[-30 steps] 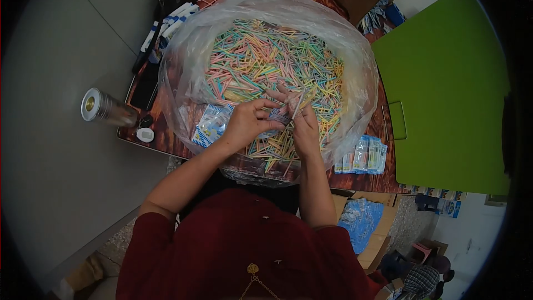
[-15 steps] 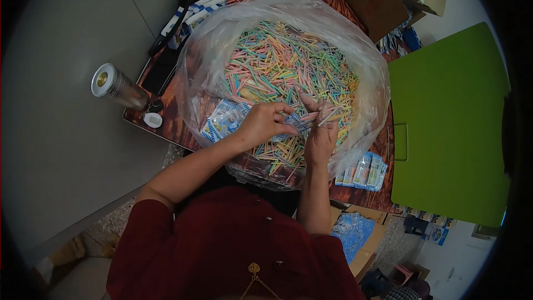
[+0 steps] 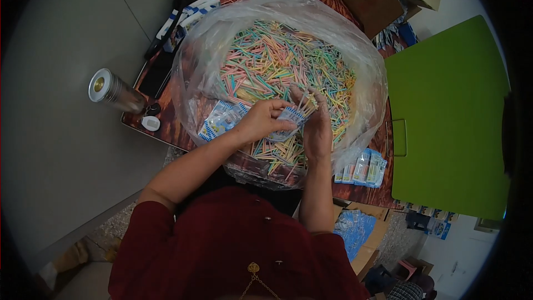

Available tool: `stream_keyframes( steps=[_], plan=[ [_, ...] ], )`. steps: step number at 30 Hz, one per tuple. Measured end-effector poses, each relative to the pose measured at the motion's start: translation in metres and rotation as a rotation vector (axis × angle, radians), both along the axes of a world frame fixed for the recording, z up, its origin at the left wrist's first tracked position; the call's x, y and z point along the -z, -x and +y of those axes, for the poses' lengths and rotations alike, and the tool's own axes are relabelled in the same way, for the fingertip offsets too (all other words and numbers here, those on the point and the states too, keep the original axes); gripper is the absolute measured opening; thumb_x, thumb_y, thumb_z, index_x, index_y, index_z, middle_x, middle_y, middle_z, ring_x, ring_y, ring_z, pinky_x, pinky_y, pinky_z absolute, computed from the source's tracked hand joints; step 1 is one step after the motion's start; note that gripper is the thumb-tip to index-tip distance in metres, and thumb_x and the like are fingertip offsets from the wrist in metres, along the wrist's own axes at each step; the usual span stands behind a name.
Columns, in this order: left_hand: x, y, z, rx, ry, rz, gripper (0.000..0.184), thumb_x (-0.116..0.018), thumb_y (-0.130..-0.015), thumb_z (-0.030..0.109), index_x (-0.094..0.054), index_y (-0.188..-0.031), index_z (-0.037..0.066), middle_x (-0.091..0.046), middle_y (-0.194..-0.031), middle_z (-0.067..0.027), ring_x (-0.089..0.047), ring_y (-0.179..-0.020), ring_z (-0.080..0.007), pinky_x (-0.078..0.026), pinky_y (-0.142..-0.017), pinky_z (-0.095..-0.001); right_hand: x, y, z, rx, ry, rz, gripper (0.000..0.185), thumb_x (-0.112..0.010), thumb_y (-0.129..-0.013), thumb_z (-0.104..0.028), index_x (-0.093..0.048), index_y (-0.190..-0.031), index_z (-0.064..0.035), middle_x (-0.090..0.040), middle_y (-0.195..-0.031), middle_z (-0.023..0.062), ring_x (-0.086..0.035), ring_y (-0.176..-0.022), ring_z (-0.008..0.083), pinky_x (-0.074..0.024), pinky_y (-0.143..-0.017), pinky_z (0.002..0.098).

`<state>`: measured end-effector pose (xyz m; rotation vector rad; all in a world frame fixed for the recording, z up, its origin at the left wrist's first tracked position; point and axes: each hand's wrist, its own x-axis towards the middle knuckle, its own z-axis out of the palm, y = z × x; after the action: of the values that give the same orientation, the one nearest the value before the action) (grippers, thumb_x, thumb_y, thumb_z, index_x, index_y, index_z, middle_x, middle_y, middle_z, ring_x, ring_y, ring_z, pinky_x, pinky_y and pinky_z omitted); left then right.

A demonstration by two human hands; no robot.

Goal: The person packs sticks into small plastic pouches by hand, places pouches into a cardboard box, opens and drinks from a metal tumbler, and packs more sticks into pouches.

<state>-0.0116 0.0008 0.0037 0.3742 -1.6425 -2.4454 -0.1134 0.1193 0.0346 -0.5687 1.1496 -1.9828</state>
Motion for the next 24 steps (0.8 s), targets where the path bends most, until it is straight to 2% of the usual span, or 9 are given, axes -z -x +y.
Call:
stream_keyframes(
  steps=[1, 4, 8, 14, 15, 17, 18, 21, 24],
  plan=[
    [-0.001, 0.001, -0.001, 0.005, 0.001, 0.0, 0.04, -0.071, -0.08, 0.002, -0.056, -0.116, -0.004, -0.069, -0.093, -0.0077, -0.064, -0.082, -0.0097, -0.051, -0.07, -0.0236, 0.001, 0.001, 0.001, 0.005, 0.001, 0.0, 0.042, -0.036, -0.1, -0.035, -0.054, -0.122, -0.0035, -0.048, -0.137, 0.0185, -0.042, -0.129, 0.0285, -0.0267, -0.11, 0.0394],
    [-0.004, 0.004, -0.003, 0.046, -0.089, -0.03, 0.04, -0.068, -0.082, -0.001, -0.055, -0.12, -0.001, -0.067, -0.094, -0.006, -0.064, -0.081, -0.0095, -0.053, -0.072, -0.0246, 0.008, 0.005, 0.006, 0.026, -0.364, 0.669, 0.049, -0.031, -0.101, -0.037, -0.053, -0.125, 0.0005, -0.051, -0.132, 0.017, -0.046, -0.125, 0.0272, -0.0293, -0.108, 0.0382],
    [-0.007, 0.01, -0.002, 0.02, -0.18, 0.048, 0.042, -0.064, -0.085, -0.002, -0.054, -0.125, 0.003, -0.065, -0.101, -0.0042, -0.063, -0.084, -0.0078, -0.052, -0.072, -0.0233, 0.001, 0.003, 0.011, 0.245, -0.346, 0.465, 0.05, -0.033, -0.102, -0.037, -0.05, -0.127, 0.0019, -0.055, -0.127, 0.0159, -0.05, -0.12, 0.0242, -0.0356, -0.103, 0.0368],
    [-0.02, 0.015, 0.003, -0.011, -0.212, 0.073, 0.04, -0.061, -0.087, -0.001, -0.054, -0.126, 0.005, -0.064, -0.105, -0.0024, -0.061, -0.091, -0.007, -0.052, -0.076, -0.0238, 0.007, 0.004, 0.035, 0.168, -0.408, 0.367, 0.046, -0.036, -0.102, -0.036, -0.049, -0.127, 0.0002, -0.059, -0.116, 0.0131, -0.058, -0.1, 0.0189, -0.0459, -0.089, 0.0316],
    [-0.018, 0.014, 0.002, -0.032, -0.14, 0.077, 0.033, -0.062, -0.087, 0.0, -0.058, -0.119, 0.004, -0.064, -0.106, -0.0034, -0.06, -0.091, -0.0078, -0.052, -0.077, -0.0238, 0.01, 0.003, 0.038, 0.148, -0.398, 0.272, 0.04, -0.041, -0.101, -0.031, -0.048, -0.129, -0.0026, -0.06, -0.112, 0.0103, -0.059, -0.092, 0.0137, -0.0471, -0.083, 0.0273],
    [-0.015, 0.018, 0.004, -0.074, 0.062, 0.1, 0.019, -0.066, -0.085, 0.002, -0.064, -0.104, 0.002, -0.065, -0.098, -0.004, -0.061, -0.088, -0.0086, -0.05, -0.075, -0.0228, 0.017, 0.0, 0.045, 0.085, -0.374, 0.187, 0.036, -0.052, -0.097, -0.019, -0.049, -0.128, -0.0032, -0.061, -0.11, 0.0119, -0.058, -0.096, 0.0152, -0.0473, -0.081, 0.0258],
    [-0.015, 0.018, 0.005, -0.106, 0.14, 0.081, 0.016, -0.066, -0.084, 0.002, -0.064, -0.099, 0.002, -0.065, -0.093, -0.0036, -0.061, -0.084, -0.0084, -0.05, -0.072, -0.0222, 0.021, 0.001, 0.046, 0.076, -0.395, 0.306, 0.039, -0.058, -0.091, -0.007, -0.048, -0.128, -0.003, -0.062, -0.105, 0.0093, -0.059, -0.094, 0.0135, -0.0488, -0.079, 0.0242],
    [-0.026, 0.019, 0.016, -0.198, 0.228, 0.029, 0.011, -0.068, -0.082, 0.0, -0.062, -0.09, 0.001, -0.065, -0.08, -0.0023, -0.061, -0.074, -0.0074, -0.047, -0.066, -0.0211, 0.011, -0.008, 0.048, 0.115, -0.313, 0.288, 0.036, -0.06, -0.087, 0.0, -0.05, -0.122, -0.0014, -0.063, -0.102, 0.0079, -0.061, -0.092, 0.0124, -0.0499, -0.081, 0.0253],
    [-0.033, 0.022, 0.027, -0.206, 0.193, -0.011, 0.01, -0.067, -0.085, 0.002, -0.063, -0.094, 0.001, -0.065, -0.083, -0.0028, -0.061, -0.076, -0.0079, -0.048, -0.068, -0.0216, 0.025, -0.014, 0.05, 0.114, -0.309, 0.257, 0.027, -0.059, -0.087, 0.002, -0.056, -0.114, -0.0006, -0.063, -0.1, 0.0067, -0.061, -0.092, 0.0129, -0.05, -0.081, 0.0251]
  ],
)
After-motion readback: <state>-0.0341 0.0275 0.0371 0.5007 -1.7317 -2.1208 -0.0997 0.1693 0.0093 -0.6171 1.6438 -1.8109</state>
